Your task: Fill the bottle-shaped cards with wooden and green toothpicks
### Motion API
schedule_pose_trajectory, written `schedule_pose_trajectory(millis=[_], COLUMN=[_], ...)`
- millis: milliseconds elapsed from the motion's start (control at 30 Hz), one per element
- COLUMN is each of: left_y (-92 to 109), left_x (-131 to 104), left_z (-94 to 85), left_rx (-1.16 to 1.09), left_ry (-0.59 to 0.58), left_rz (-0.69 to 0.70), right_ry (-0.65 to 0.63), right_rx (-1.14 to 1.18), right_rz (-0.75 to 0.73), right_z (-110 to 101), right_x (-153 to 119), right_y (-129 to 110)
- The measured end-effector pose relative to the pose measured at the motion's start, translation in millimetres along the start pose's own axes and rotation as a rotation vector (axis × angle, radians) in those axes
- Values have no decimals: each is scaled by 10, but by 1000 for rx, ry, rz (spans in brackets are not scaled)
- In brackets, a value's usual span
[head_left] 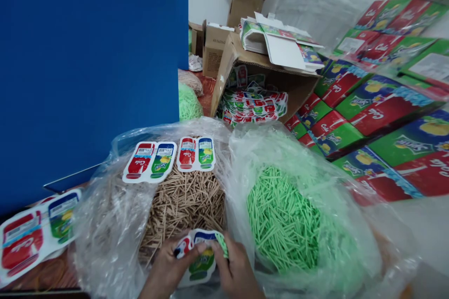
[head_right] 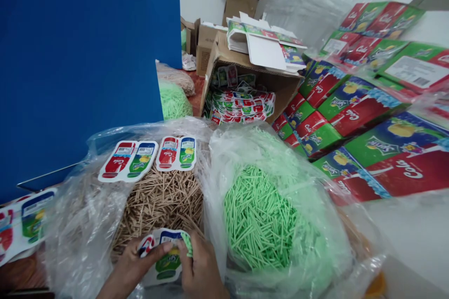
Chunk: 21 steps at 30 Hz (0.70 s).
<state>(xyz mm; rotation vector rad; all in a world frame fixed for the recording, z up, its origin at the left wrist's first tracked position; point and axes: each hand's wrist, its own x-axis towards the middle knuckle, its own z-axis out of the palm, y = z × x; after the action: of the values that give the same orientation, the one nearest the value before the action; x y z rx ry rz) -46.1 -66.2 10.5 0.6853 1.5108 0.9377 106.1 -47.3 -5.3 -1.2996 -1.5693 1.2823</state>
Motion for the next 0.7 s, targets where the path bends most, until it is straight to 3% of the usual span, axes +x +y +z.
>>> schedule_pose_trajectory(millis=[133, 233, 333, 433, 567, 700], left_y=[-106, -193, -222, -272, -439, -570], left_x=[53, 95, 108, 115, 147, 170], left_z=[-16, -21, -9, 11, 19, 4], left_rx=[-28, 18, 250, 406, 438, 579], left_ry=[10, 78, 92, 54, 29, 80], left_rz=[-31, -32, 266, 616, 915, 1006], right_ry=[170, 245, 297, 286, 212, 140], right_rx=[108, 408, 811, 1038, 1052, 901], right_rz=[103, 250, 396, 425, 408, 371], right_z=[-28, -152, -278, -292, -181, -124], right_x=[12, 107, 239, 340, 382, 387], right_y=[-4, -52, -203, -373, -436, -395])
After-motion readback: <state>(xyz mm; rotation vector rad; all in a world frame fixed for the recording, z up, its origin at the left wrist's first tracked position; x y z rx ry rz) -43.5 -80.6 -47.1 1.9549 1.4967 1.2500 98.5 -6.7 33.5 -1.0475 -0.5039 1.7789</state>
